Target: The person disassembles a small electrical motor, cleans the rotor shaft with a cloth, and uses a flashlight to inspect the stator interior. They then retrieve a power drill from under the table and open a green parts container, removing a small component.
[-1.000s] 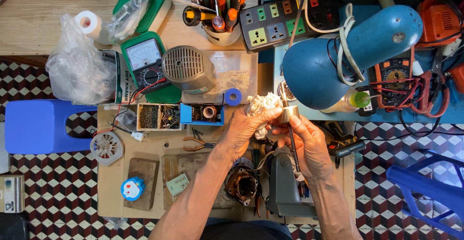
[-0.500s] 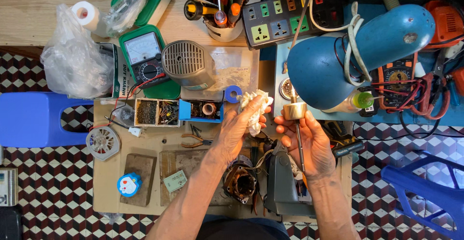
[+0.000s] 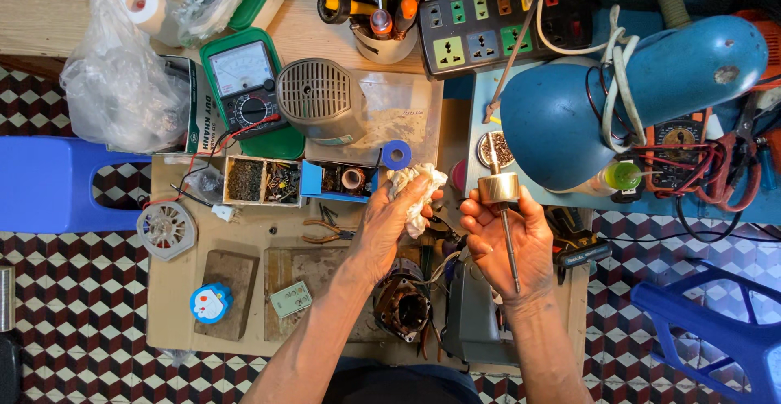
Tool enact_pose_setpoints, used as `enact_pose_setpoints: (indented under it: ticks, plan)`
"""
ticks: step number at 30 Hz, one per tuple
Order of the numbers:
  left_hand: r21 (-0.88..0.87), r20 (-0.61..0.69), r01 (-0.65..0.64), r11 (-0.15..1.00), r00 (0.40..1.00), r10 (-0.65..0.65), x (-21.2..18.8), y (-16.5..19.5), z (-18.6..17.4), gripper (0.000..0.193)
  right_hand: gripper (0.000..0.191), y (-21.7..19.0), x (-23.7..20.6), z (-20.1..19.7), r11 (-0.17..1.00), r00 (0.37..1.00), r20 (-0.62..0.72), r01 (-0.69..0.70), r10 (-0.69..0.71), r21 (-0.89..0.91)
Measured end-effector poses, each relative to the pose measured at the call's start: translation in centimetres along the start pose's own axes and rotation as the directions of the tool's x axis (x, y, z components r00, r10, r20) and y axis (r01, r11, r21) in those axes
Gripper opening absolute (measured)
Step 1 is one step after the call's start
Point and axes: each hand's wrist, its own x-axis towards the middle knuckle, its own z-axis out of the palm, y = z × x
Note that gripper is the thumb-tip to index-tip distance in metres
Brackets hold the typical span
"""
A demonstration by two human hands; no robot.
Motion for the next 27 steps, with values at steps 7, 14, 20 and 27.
enact_pose_setpoints:
  ticks: [7,14,20,27]
  plan:
    - [0.005,-0.004,-0.005,1.0,1.0,0.005,0.1,-0.6,-0.9,0.038,0.059,0.7,0.5,0.3,0.992,0.997,0.074,-0.004,-0.005,0.124]
    - [0.017,-0.03,0.019,1.0,0.999,-0.018,0.1,-0.2,-1.4,0.036,0.055,0.5,0.2,2.1,0.976,0.995,-0.084,0.04,-0.059,-0.216]
    - [0.105,-0.033,0.025,0.994,0.999,-0.021,-0.4,0.4,-1.2,0.033,0.049,0.0,-0.1,3.8,0.845,0.974,-0.133,0.085,-0.181,-0.527]
    - [0.107,-0.174,0.073,0.992,0.983,-0.054,-0.7,0.2,-1.3,0.036,0.035,0.1,0.0,4.3,0.732,0.936,-0.167,0.123,-0.311,-0.671]
